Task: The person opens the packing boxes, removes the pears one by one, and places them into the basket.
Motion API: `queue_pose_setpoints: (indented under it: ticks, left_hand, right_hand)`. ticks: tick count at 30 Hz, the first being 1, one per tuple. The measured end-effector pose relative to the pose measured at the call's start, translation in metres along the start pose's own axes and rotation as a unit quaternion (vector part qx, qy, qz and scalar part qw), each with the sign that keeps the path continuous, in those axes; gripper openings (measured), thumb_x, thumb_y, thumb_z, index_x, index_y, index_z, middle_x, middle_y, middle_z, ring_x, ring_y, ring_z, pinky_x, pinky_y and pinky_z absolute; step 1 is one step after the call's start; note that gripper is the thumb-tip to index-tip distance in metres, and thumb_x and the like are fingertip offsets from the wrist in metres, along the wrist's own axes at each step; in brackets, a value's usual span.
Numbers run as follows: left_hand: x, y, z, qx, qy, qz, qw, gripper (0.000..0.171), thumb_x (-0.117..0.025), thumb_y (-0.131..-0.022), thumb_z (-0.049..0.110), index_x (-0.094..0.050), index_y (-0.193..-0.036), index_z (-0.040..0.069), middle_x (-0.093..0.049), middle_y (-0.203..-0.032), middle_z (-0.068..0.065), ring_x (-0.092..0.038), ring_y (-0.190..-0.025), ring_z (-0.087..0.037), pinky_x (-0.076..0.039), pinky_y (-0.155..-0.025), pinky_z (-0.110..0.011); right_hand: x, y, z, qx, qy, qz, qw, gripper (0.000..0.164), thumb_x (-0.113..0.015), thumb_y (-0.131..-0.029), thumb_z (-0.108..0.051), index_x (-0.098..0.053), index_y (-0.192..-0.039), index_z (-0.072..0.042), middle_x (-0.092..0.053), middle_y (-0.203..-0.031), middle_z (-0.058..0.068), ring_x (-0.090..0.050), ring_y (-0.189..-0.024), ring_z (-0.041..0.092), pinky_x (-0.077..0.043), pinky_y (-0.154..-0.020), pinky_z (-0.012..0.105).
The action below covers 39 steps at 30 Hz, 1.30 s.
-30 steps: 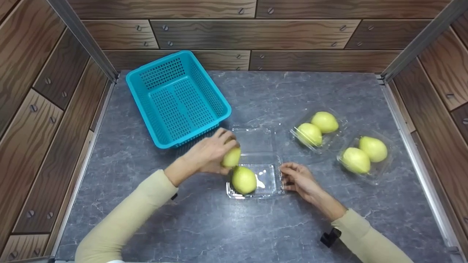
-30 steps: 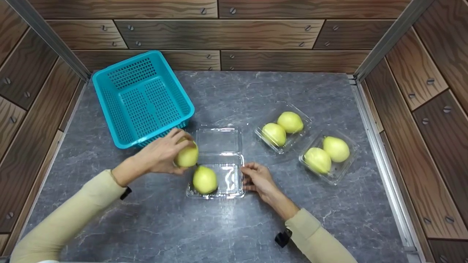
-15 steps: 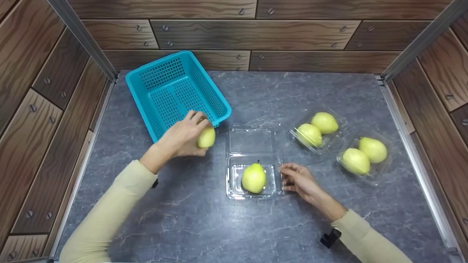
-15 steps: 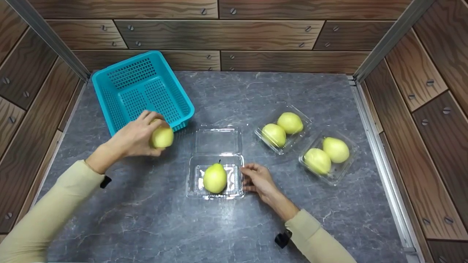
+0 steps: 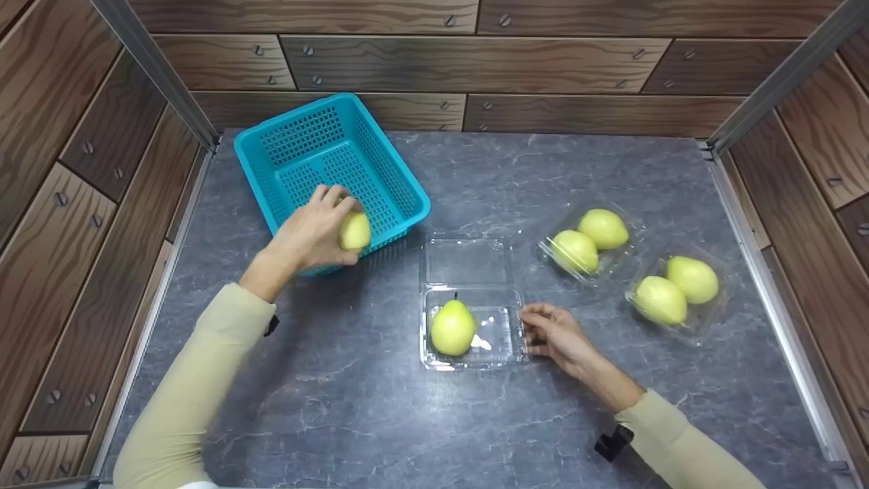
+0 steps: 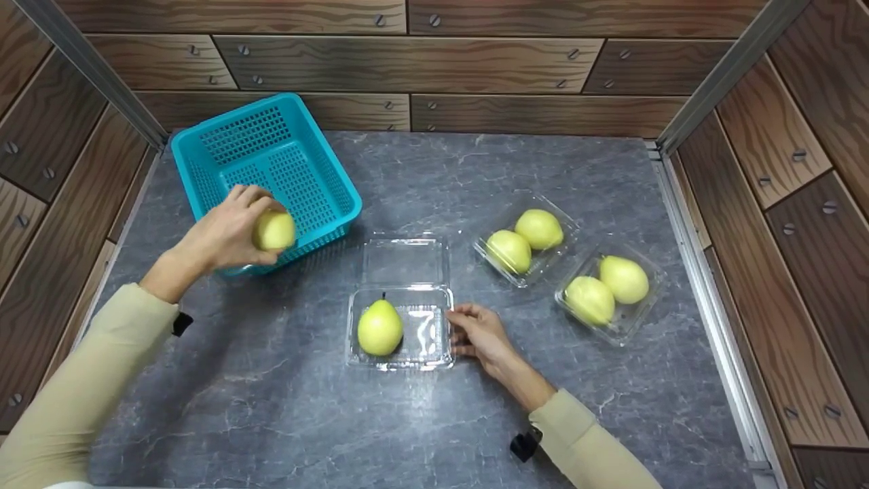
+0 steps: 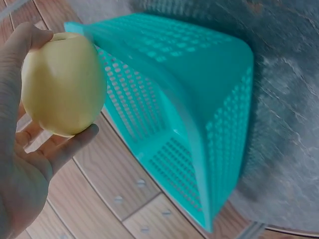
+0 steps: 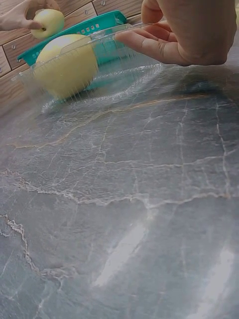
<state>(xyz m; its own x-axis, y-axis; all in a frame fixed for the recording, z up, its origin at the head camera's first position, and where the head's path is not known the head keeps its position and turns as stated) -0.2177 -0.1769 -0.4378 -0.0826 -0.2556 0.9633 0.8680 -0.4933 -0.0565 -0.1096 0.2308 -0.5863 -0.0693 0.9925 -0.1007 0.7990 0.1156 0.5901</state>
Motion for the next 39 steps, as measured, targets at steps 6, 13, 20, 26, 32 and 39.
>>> queue_pose_setpoints:
  ticks: [6, 13, 20, 26, 32, 39]
  left_hand:
    - [-0.004, 0.0, -0.023, 0.029, 0.015, 0.006, 0.9994, 0.069, -0.088, -0.076, 0.035, -0.061, -0.133, 0.006, -0.055, -0.134, -0.02, -0.05, -0.118, -0.039, -0.06, -0.091, -0.055]
    - [-0.01, -0.002, -0.045, 0.061, 0.018, 0.001, 0.998, 0.069, -0.086, -0.076, 0.036, -0.061, -0.133, 0.006, -0.055, -0.134, -0.022, -0.05, -0.118, -0.04, -0.058, -0.093, -0.056]
    - [-0.02, -0.005, -0.061, 0.092, 0.02, -0.022, 0.9953, 0.072, -0.087, -0.078, 0.034, -0.059, -0.136, 0.004, -0.054, -0.135, -0.023, -0.05, -0.119, -0.041, -0.057, -0.095, -0.058]
    - [-0.032, -0.005, -0.068, 0.108, 0.021, -0.043, 0.993, 0.071, -0.087, -0.08, 0.032, -0.059, -0.138, 0.003, -0.053, -0.135, -0.024, -0.05, -0.121, -0.043, -0.056, -0.097, -0.059]
    - [-0.044, -0.006, -0.07, 0.11, 0.024, -0.057, 0.992, 0.068, -0.086, -0.083, 0.031, -0.059, -0.138, 0.003, -0.053, -0.135, -0.024, -0.05, -0.118, -0.042, -0.057, -0.096, -0.058]
    - [-0.05, -0.009, -0.071, 0.113, 0.024, -0.07, 0.9908, 0.067, -0.087, -0.083, 0.03, -0.06, -0.138, 0.003, -0.053, -0.136, -0.025, -0.051, -0.12, -0.043, -0.057, -0.096, -0.058]
  right_hand:
    - [0.0, 0.001, 0.001, 0.001, -0.001, -0.005, 1.0, 0.003, -0.068, -0.101, -0.014, -0.067, -0.104, -0.016, -0.06, -0.084, -0.006, -0.06, -0.067, 0.008, -0.058, -0.06, 0.022]
    - [0.001, 0.002, 0.0, 0.002, 0.0, -0.008, 1.0, 0.004, -0.07, -0.1, -0.017, -0.067, -0.103, -0.016, -0.061, -0.086, -0.005, -0.06, -0.069, 0.009, -0.058, -0.061, 0.022]
    - [0.0, 0.002, 0.0, 0.005, 0.001, -0.009, 1.0, 0.004, -0.069, -0.101, -0.016, -0.067, -0.103, -0.016, -0.06, -0.086, -0.005, -0.06, -0.069, 0.009, -0.059, -0.061, 0.022]
    - [0.0, 0.001, 0.001, 0.008, 0.002, -0.011, 1.0, 0.004, -0.068, -0.101, -0.015, -0.067, -0.104, -0.015, -0.06, -0.085, -0.005, -0.06, -0.068, 0.008, -0.059, -0.059, 0.021]
    - [0.0, 0.001, 0.001, 0.009, 0.0, -0.01, 1.0, 0.005, -0.069, -0.101, -0.016, -0.066, -0.104, -0.015, -0.06, -0.087, -0.005, -0.06, -0.069, 0.008, -0.059, -0.06, 0.022]
    - [0.0, 0.001, 0.001, 0.009, 0.001, -0.007, 1.0, 0.005, -0.07, -0.1, -0.016, -0.067, -0.104, -0.015, -0.06, -0.086, -0.005, -0.06, -0.069, 0.009, -0.059, -0.06, 0.022]
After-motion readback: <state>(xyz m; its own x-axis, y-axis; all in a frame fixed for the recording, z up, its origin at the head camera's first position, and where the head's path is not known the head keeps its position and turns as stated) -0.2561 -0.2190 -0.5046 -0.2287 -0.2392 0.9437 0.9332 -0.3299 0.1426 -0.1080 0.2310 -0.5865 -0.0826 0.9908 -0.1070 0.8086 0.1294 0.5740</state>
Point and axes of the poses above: each hand's wrist, its own y-axis away from the middle knuckle, its own x-axis out of the back of the hand, z = x × y, the point moved 4 cm from there along -y, towards the middle knuckle
